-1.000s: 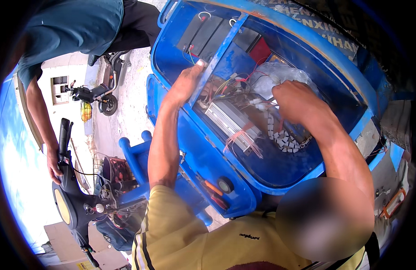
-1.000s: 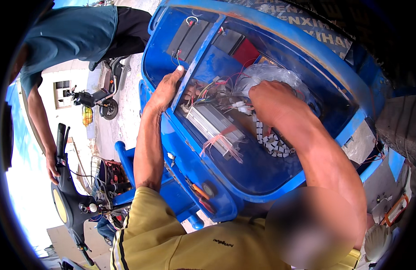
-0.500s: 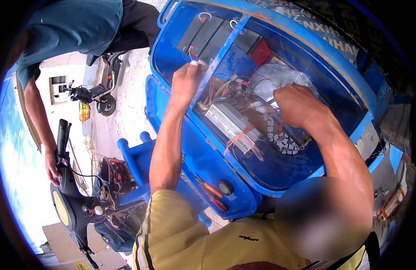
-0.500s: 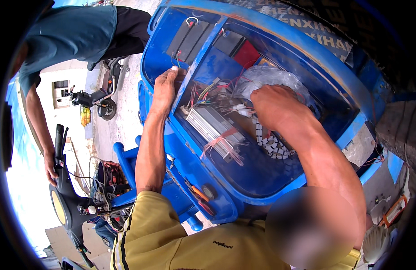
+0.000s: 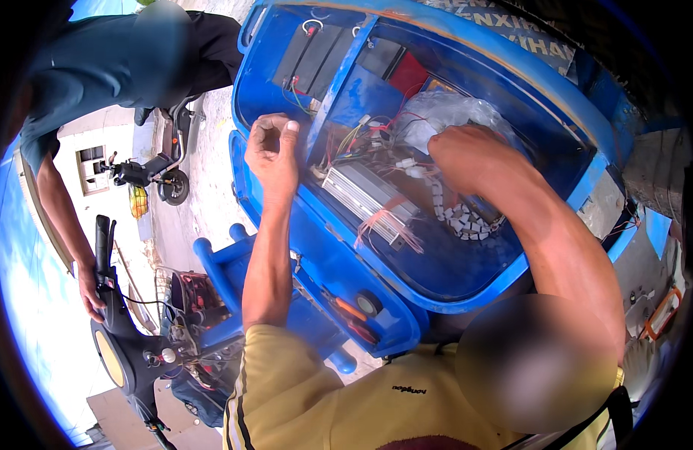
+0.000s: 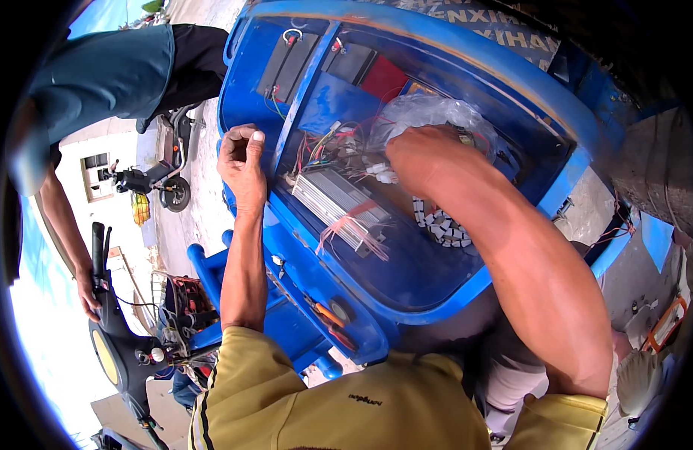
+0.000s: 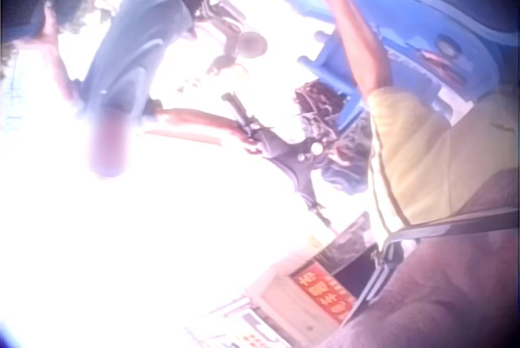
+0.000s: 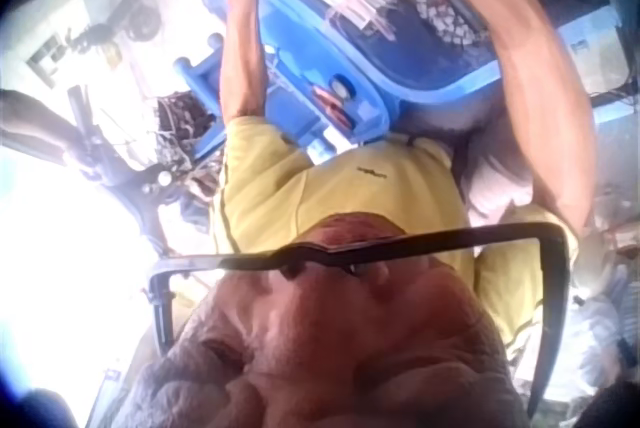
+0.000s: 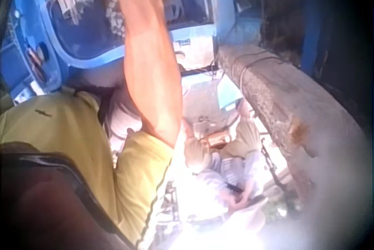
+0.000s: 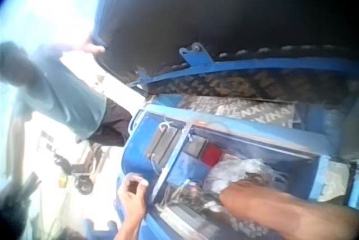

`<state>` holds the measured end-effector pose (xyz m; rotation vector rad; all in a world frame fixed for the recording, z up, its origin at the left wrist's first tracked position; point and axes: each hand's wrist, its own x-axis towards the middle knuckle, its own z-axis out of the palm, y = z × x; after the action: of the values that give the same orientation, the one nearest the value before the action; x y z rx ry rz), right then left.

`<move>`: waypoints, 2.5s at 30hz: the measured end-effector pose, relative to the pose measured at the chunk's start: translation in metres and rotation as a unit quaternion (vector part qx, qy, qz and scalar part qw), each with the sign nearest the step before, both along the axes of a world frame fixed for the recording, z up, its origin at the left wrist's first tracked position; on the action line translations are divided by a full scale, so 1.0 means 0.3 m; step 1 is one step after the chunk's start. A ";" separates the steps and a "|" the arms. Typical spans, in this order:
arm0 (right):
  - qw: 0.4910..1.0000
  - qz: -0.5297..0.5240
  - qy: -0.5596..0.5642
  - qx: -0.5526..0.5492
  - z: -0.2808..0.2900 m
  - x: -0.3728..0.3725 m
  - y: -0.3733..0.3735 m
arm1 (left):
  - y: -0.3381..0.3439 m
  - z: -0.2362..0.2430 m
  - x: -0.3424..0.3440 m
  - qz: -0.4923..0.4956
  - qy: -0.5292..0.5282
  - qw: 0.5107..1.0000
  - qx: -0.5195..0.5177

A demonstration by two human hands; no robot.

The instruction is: The person works on the electrical wiring inside the open storage compartment of a blue electric scooter. They use electrical tape to wrap and secure wire connections, then use pliers to adjust and organize the wires within the compartment.

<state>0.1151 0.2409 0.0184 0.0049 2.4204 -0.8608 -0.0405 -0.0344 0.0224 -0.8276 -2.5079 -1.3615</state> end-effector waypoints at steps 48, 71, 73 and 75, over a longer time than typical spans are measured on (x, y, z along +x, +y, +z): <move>0.996 0.067 -0.051 0.030 -0.013 -0.018 -0.016 | 0.191 0.066 0.268 -0.116 -0.067 0.939 -0.316; 0.976 -0.057 0.202 0.054 -0.058 -0.025 0.013 | 0.290 -0.064 0.074 -0.277 -0.195 0.741 -0.580; 0.965 -0.091 0.239 0.055 -0.078 -0.031 0.013 | 0.272 -0.092 0.058 -0.264 -0.157 0.769 -0.561; 0.956 -0.116 0.262 0.061 -0.088 -0.031 0.014 | 0.278 -0.084 0.075 -0.245 -0.139 0.790 -0.545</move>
<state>0.1057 0.2451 -0.0079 0.1257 3.0171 -0.8992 -0.0181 0.0491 -0.0028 -1.6241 -3.4070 0.1538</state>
